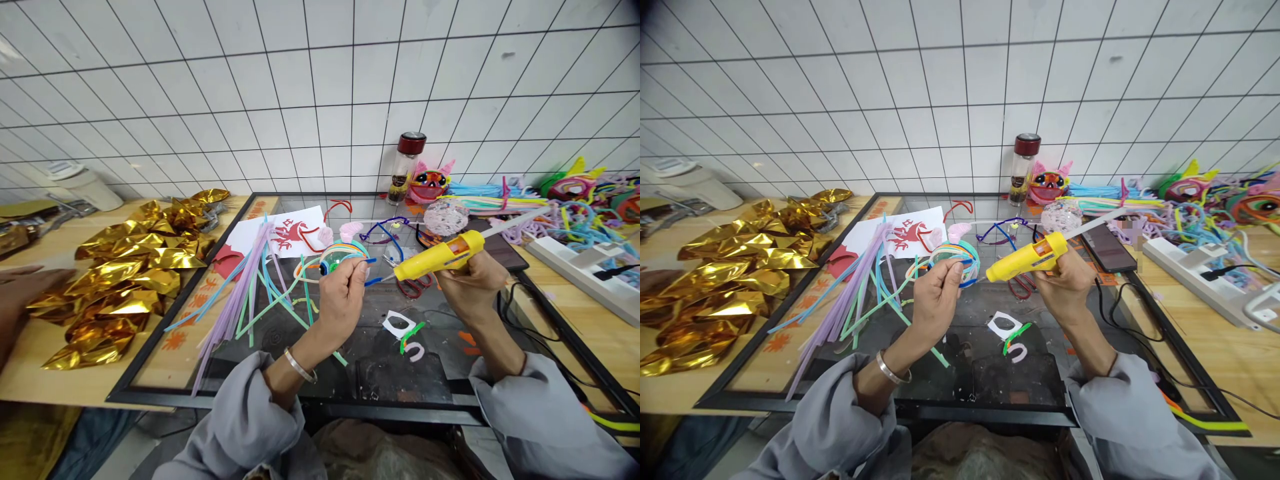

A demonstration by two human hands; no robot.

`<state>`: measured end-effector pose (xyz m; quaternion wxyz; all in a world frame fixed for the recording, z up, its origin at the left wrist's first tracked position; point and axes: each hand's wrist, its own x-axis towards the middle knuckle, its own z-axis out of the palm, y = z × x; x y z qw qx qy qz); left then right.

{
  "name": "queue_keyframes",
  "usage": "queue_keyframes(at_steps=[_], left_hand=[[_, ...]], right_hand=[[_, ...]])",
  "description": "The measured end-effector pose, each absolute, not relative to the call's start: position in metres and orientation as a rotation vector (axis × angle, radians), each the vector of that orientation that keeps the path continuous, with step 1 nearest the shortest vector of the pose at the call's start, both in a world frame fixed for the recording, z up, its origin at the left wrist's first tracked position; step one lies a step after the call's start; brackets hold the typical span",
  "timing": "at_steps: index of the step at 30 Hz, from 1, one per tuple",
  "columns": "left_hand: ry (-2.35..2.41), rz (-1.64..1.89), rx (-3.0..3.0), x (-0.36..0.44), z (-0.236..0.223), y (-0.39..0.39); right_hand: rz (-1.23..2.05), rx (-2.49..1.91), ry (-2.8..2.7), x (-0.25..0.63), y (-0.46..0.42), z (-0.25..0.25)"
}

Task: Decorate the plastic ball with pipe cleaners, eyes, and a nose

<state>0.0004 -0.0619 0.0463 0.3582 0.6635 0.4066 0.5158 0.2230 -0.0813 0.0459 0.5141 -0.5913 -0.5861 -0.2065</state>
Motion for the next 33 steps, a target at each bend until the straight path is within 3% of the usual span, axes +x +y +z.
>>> queue_keyframes(at_steps=[33], left_hand=[[0.977, 1.409, 1.853, 0.0006, 0.0426, -0.0592]], right_hand=[[-0.591, -1.326, -1.496, 0.225, -0.0811, 0.0459]])
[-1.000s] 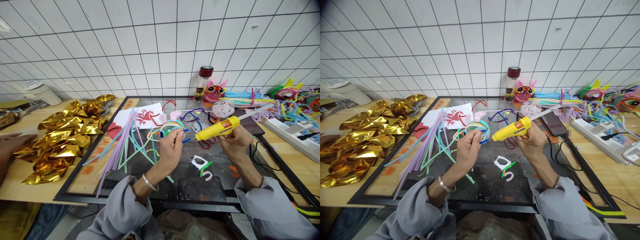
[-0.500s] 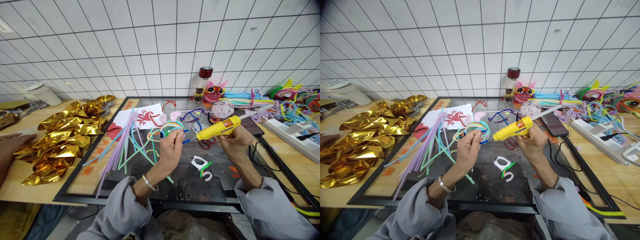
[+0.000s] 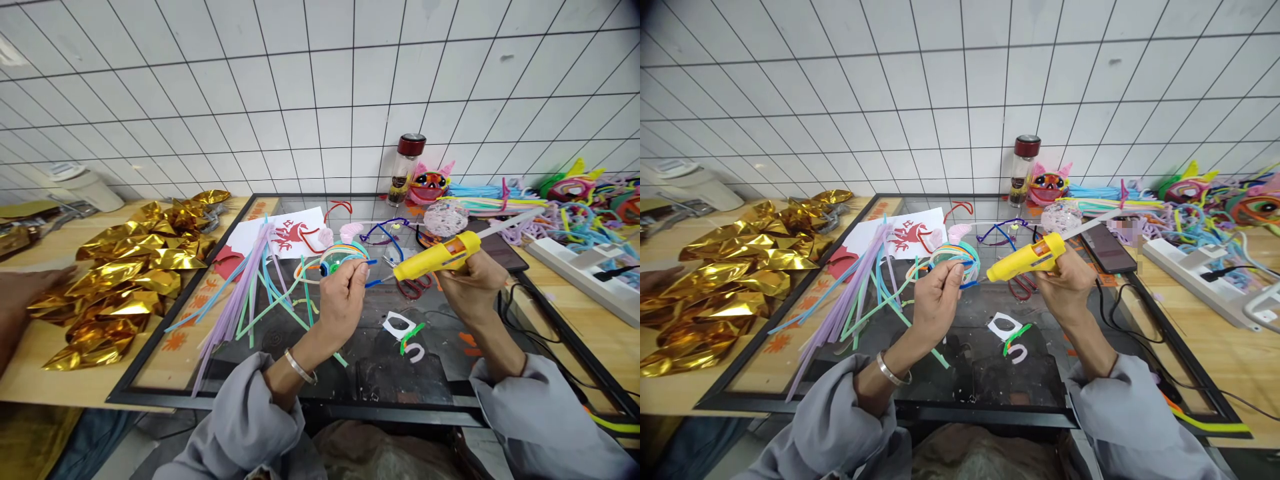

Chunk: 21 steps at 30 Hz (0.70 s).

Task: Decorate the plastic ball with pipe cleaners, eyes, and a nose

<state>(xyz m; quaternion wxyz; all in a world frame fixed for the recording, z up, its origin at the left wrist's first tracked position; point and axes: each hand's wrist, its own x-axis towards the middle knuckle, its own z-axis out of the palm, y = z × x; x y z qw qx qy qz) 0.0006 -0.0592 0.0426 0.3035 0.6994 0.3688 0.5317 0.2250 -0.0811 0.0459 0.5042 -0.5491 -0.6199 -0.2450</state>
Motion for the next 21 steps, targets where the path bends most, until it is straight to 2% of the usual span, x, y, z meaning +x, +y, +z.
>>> queue_keyframes(at_steps=[10, 21], left_hand=[[0.992, 1.398, 1.835, 0.0002, 0.0429, -0.059], [0.981, 1.404, 1.863, 0.0007, 0.0428, -0.06]], right_hand=[[-0.524, -1.477, -1.451, 0.2287, -0.0823, 0.0495], [-0.536, -1.381, -1.485, 0.2226, -0.0828, 0.0485]])
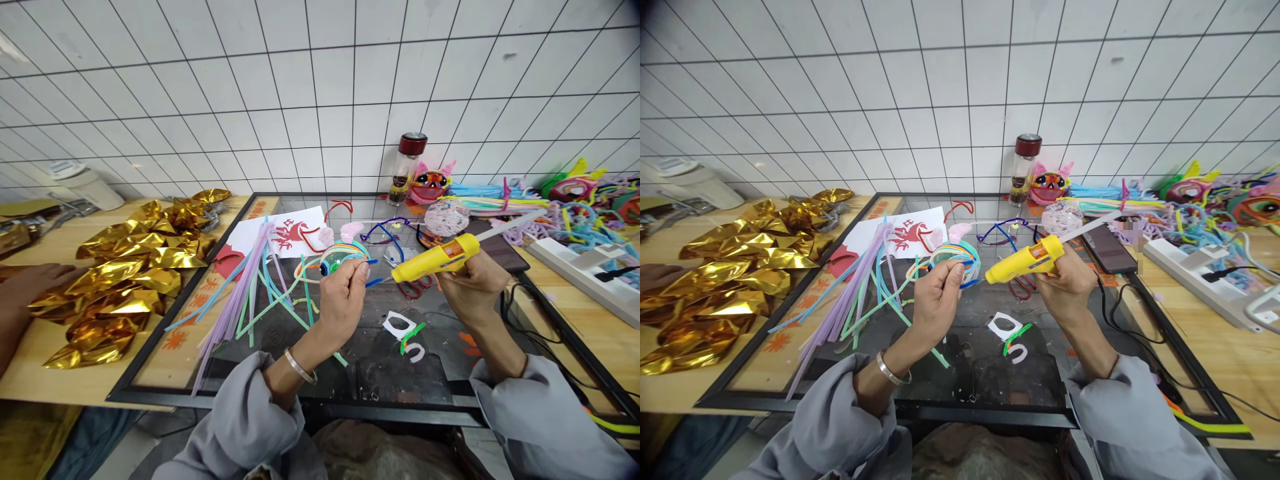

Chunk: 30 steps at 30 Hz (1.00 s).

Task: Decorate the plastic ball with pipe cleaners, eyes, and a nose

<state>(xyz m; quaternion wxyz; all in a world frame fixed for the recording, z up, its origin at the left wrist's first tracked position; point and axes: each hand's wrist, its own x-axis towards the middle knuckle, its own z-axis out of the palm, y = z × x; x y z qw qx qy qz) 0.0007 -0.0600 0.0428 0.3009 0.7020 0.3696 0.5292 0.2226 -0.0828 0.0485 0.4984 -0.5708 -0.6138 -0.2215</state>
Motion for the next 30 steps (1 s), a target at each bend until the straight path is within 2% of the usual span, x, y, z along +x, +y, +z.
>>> queue_keyframes(at_steps=[22, 30], left_hand=[[0.996, 1.392, 1.86, -0.0001, 0.0447, -0.0612], [0.992, 1.409, 1.87, 0.0007, 0.0423, -0.0599]], right_hand=[[-0.52, -1.566, -1.382, 0.2233, -0.0843, 0.053], [-0.535, -1.405, -1.478, 0.222, -0.0836, 0.0493]])
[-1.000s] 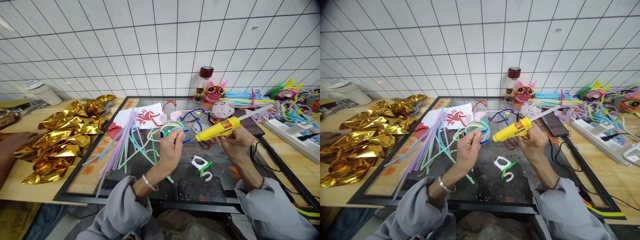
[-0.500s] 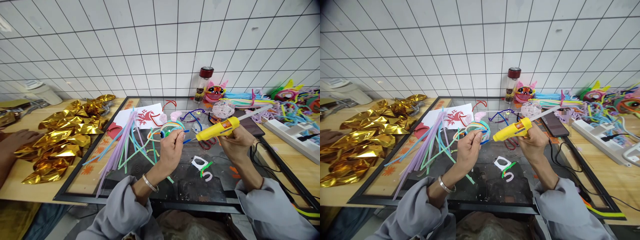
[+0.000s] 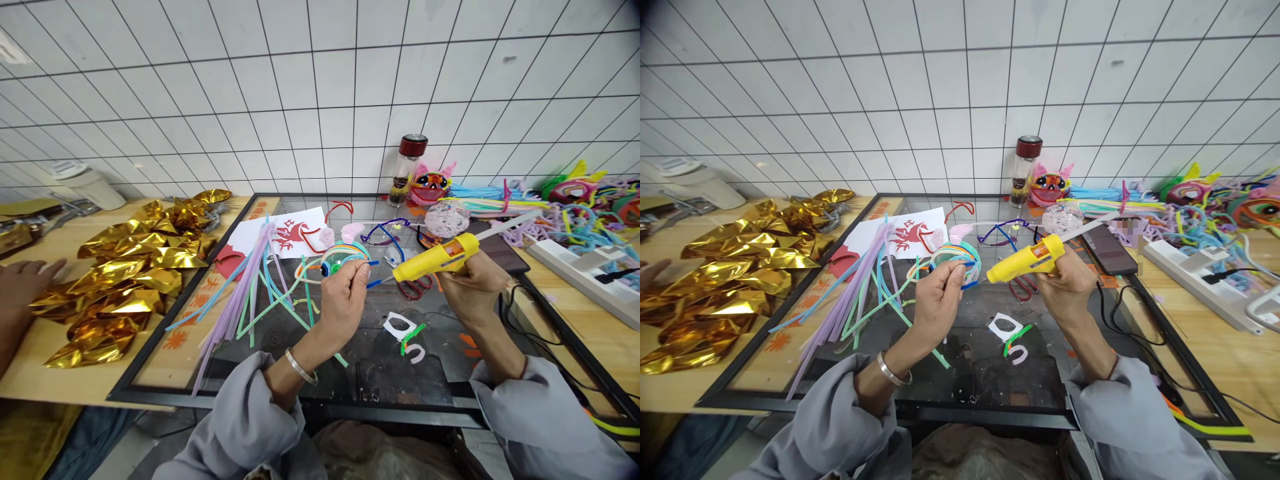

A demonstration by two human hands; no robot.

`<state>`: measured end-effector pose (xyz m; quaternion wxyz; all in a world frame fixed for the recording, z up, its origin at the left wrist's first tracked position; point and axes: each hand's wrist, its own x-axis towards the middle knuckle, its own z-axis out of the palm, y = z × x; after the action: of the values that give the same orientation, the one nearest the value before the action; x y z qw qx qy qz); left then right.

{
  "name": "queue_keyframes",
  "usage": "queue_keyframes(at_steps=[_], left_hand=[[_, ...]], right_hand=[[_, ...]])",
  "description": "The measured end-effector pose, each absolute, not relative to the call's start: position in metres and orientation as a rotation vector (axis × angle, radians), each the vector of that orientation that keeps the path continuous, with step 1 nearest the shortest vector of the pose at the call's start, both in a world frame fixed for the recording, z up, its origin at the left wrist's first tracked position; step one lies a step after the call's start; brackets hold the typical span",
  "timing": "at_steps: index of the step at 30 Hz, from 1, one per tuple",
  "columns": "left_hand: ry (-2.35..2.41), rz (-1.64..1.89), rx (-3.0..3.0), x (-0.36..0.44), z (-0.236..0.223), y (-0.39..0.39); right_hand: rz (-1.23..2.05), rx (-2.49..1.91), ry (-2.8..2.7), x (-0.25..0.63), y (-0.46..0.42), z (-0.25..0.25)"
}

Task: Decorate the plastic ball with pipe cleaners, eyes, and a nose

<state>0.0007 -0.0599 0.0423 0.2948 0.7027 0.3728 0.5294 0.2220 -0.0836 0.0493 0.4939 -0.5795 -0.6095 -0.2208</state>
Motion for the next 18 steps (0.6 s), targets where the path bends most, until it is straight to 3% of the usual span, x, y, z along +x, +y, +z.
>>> queue_keyframes(at_steps=[18], left_hand=[[0.998, 1.405, 1.853, 0.0006, 0.0391, -0.0602]], right_hand=[[-0.537, -1.506, -1.432, 0.2244, -0.085, 0.0508]])
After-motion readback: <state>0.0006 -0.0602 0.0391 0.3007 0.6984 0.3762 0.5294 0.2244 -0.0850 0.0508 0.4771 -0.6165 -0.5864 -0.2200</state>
